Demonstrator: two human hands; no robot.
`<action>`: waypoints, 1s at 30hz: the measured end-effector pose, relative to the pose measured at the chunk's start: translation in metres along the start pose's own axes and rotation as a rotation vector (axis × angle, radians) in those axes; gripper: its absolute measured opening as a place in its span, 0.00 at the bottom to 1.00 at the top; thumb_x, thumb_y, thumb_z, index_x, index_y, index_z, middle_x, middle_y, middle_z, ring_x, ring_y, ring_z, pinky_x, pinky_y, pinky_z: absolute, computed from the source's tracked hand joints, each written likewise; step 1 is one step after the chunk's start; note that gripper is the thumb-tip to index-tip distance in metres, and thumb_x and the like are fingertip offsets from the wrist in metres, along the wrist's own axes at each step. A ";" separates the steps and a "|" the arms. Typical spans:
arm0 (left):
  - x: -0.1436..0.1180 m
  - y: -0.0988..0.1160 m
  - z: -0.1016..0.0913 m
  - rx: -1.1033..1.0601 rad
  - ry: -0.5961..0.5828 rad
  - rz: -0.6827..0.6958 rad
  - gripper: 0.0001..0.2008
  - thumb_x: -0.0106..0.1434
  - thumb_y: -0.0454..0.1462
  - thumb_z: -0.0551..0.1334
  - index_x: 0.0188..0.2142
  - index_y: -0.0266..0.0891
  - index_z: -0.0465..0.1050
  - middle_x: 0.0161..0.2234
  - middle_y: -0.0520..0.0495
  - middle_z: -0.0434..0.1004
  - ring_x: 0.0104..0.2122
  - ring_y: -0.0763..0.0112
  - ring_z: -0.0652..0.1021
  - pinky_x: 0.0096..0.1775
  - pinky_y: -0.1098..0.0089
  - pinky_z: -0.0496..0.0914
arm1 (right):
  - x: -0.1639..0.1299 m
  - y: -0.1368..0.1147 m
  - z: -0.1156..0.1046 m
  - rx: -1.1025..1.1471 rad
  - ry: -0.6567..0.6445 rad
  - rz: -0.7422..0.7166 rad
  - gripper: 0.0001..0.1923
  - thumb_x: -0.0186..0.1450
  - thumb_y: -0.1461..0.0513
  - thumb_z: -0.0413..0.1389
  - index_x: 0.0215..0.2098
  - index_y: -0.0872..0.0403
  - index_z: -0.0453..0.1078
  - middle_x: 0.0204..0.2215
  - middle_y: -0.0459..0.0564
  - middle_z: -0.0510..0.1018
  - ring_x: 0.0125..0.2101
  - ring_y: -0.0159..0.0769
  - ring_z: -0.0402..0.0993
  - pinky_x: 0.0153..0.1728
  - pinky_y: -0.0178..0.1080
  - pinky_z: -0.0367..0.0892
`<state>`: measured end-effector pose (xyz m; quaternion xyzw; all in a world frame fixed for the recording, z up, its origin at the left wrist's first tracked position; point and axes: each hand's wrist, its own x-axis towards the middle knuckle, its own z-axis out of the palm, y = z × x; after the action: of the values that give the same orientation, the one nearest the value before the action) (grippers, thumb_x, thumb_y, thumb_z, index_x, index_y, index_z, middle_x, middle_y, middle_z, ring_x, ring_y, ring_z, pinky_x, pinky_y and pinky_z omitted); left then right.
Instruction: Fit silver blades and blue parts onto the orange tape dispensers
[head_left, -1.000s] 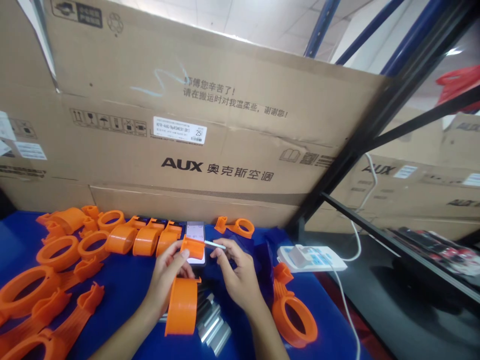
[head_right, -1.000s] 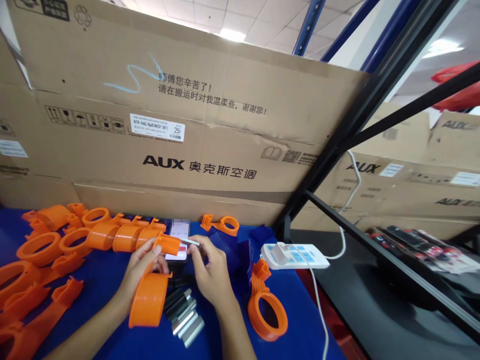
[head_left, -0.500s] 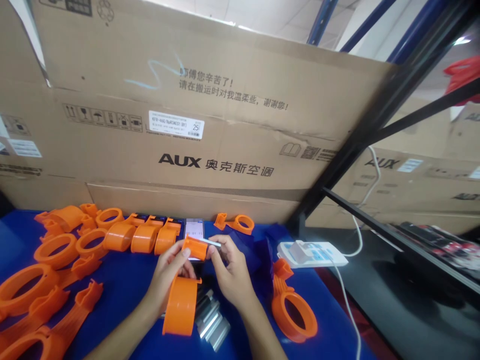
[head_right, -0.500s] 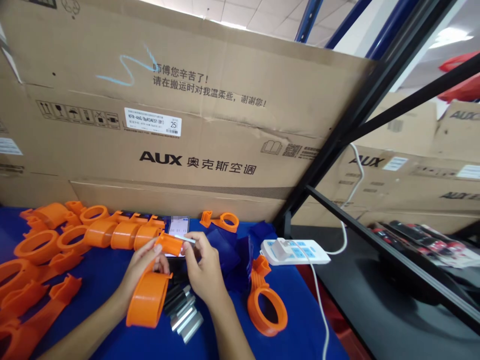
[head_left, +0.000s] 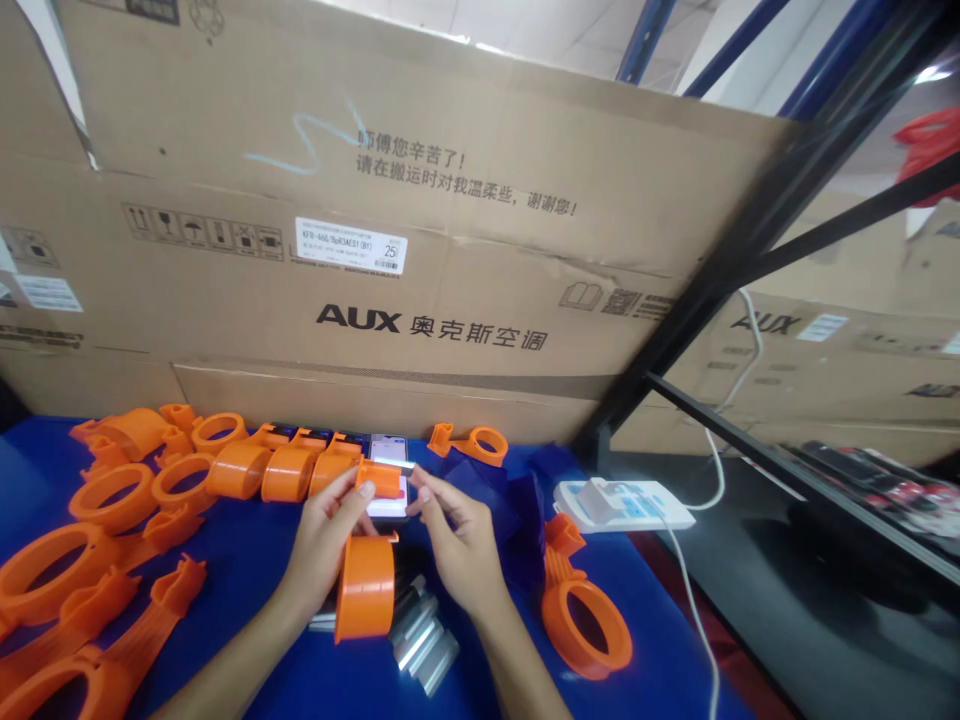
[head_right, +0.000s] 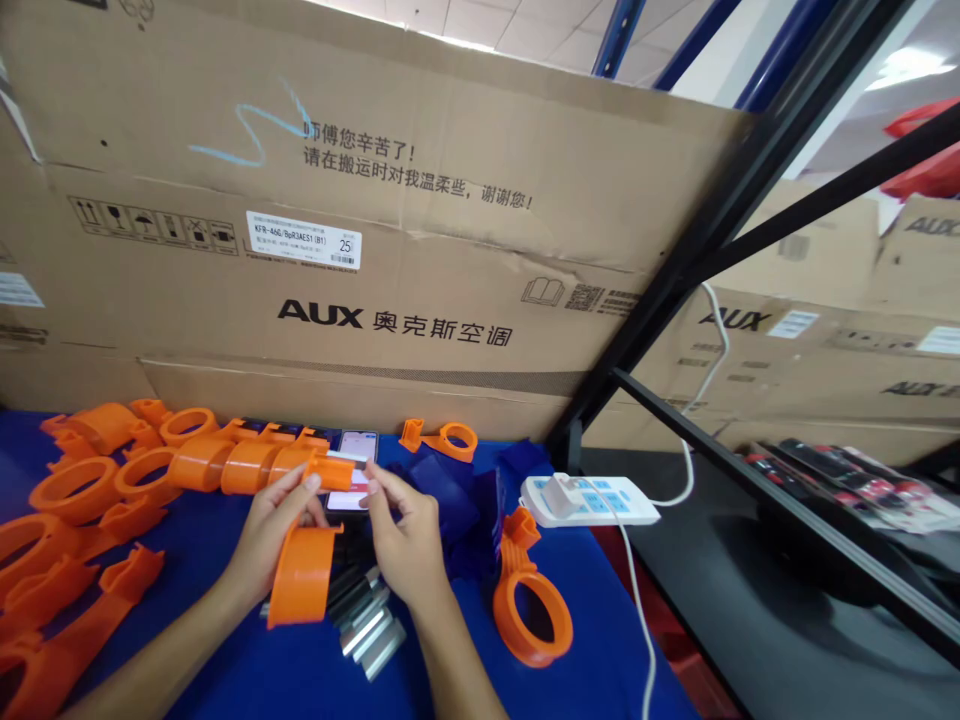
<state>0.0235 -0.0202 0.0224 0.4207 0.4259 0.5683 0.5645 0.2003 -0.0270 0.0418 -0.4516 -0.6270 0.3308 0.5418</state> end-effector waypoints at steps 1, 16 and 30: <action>0.000 0.002 0.000 0.038 -0.026 0.002 0.24 0.63 0.52 0.68 0.50 0.38 0.77 0.20 0.52 0.77 0.20 0.70 0.73 0.25 0.74 0.66 | -0.001 0.000 0.000 -0.020 -0.037 -0.012 0.19 0.73 0.54 0.56 0.59 0.49 0.77 0.41 0.51 0.87 0.39 0.46 0.84 0.44 0.48 0.79; 0.004 0.008 -0.006 0.000 -0.095 0.021 0.18 0.64 0.50 0.67 0.27 0.39 0.74 0.21 0.54 0.71 0.23 0.74 0.69 0.28 0.74 0.62 | 0.010 -0.010 -0.017 -0.136 -0.166 -0.105 0.14 0.75 0.59 0.52 0.52 0.48 0.78 0.45 0.50 0.82 0.45 0.42 0.78 0.49 0.44 0.72; 0.011 0.004 -0.007 -0.158 0.033 0.011 0.19 0.59 0.50 0.71 0.26 0.40 0.70 0.21 0.55 0.70 0.21 0.74 0.67 0.26 0.74 0.63 | 0.000 -0.003 -0.033 -0.873 -0.519 -0.069 0.09 0.60 0.62 0.68 0.39 0.45 0.79 0.43 0.48 0.74 0.46 0.46 0.69 0.51 0.49 0.63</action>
<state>0.0154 -0.0094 0.0240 0.3678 0.3865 0.6100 0.5859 0.2318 -0.0304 0.0514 -0.5182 -0.8351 0.1210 0.1395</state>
